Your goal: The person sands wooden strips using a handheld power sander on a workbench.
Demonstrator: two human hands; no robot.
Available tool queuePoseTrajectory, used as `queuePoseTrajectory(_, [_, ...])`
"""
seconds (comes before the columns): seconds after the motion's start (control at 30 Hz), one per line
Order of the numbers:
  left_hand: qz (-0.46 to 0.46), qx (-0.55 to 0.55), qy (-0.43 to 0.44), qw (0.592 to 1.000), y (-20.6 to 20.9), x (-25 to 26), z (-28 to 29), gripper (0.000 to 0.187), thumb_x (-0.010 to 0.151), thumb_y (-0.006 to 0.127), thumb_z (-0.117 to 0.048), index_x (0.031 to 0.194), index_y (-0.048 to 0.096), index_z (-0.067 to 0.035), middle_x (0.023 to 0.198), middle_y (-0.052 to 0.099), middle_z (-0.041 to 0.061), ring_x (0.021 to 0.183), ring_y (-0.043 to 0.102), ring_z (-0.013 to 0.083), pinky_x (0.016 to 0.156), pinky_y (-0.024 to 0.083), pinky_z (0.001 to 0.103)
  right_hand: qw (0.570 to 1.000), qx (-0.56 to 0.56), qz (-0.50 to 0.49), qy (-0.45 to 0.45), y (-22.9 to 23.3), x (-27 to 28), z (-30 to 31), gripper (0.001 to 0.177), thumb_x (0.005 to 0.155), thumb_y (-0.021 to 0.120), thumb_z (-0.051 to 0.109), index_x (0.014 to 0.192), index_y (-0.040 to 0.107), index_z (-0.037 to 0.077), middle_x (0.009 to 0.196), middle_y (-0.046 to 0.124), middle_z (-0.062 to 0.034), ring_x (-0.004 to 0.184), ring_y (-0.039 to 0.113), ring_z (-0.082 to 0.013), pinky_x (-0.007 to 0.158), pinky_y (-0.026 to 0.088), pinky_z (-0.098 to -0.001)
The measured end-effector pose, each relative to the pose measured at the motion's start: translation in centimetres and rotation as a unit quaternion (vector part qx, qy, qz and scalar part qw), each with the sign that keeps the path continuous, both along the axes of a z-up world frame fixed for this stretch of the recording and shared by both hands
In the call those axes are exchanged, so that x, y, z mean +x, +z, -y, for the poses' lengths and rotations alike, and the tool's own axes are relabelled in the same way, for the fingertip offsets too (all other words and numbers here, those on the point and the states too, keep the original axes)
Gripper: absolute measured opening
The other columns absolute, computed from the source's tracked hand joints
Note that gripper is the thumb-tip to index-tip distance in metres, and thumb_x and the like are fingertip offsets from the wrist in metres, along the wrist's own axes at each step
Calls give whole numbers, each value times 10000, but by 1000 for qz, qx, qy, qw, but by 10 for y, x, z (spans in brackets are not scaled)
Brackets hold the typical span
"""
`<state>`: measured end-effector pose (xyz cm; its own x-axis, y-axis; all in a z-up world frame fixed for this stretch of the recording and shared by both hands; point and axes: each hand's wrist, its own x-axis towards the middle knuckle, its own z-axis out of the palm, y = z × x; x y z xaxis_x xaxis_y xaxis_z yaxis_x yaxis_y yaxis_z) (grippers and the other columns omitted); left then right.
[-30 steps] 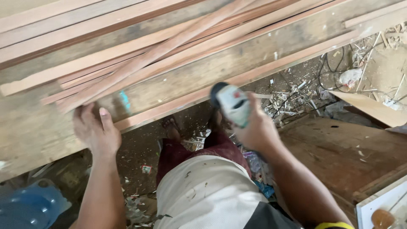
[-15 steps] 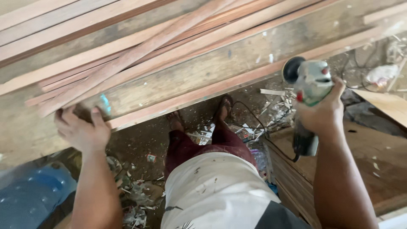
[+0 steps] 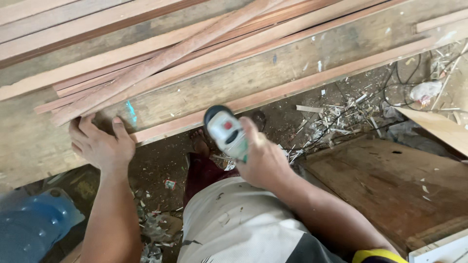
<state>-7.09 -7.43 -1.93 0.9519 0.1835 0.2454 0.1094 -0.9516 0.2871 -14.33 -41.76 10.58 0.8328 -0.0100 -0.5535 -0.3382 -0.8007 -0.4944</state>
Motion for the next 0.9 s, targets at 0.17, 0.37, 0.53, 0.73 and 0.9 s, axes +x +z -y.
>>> queuePoseTrajectory(0.17, [14, 0, -2, 1000, 3, -1, 2, 494, 940, 728, -289, 1285, 536, 8, 1381, 481, 294, 1228, 495, 512, 947, 365, 626, 999, -48, -14, 9, 10, 0, 25, 972, 709, 698, 215, 1570, 252, 147, 1111, 667, -204, 838, 718, -470, 687, 587, -589])
queuePoseTrajectory(0.37, [40, -2, -17, 999, 4, -1, 4, 489, 976, 667, -356, 1277, 553, 11, 1351, 501, 290, 1201, 509, 502, 937, 372, 603, 977, -132, -66, -153, 22, 1, 107, 986, 754, 727, 294, 1592, 213, 230, 1006, 748, -230, 883, 724, -443, 774, 557, -506])
queuePoseTrajectory(0.53, [66, 45, 3, 997, -9, 6, 3, 544, 1084, 347, -547, 1285, 493, -63, 1299, 496, 275, 1150, 582, 439, 922, 503, 611, 949, -149, 0, -278, 15, -1, 144, 909, 716, 777, 282, 1475, 293, 153, 1140, 681, -249, 993, 666, -465, 862, 494, -522])
queuePoseTrajectory(0.73, [-10, -20, 36, 999, -26, 0, -10, 569, 910, 787, -289, 1324, 459, -80, 1454, 399, 222, 1345, 427, 453, 1091, 252, 577, 980, -150, -70, -108, 25, 13, 49, 874, 779, 738, 363, 1480, 240, 204, 1039, 716, -299, 1027, 698, -506, 919, 546, -616])
queuePoseTrajectory(0.9, [-35, -22, 21, 999, -8, 0, -8, 579, 893, 798, -273, 1323, 449, -102, 1423, 399, 211, 1293, 461, 463, 1033, 337, 591, 988, -123, -62, 76, 10, 24, -25, 855, 756, 692, 355, 1501, 302, 200, 971, 720, -166, 937, 746, -406, 827, 604, -515])
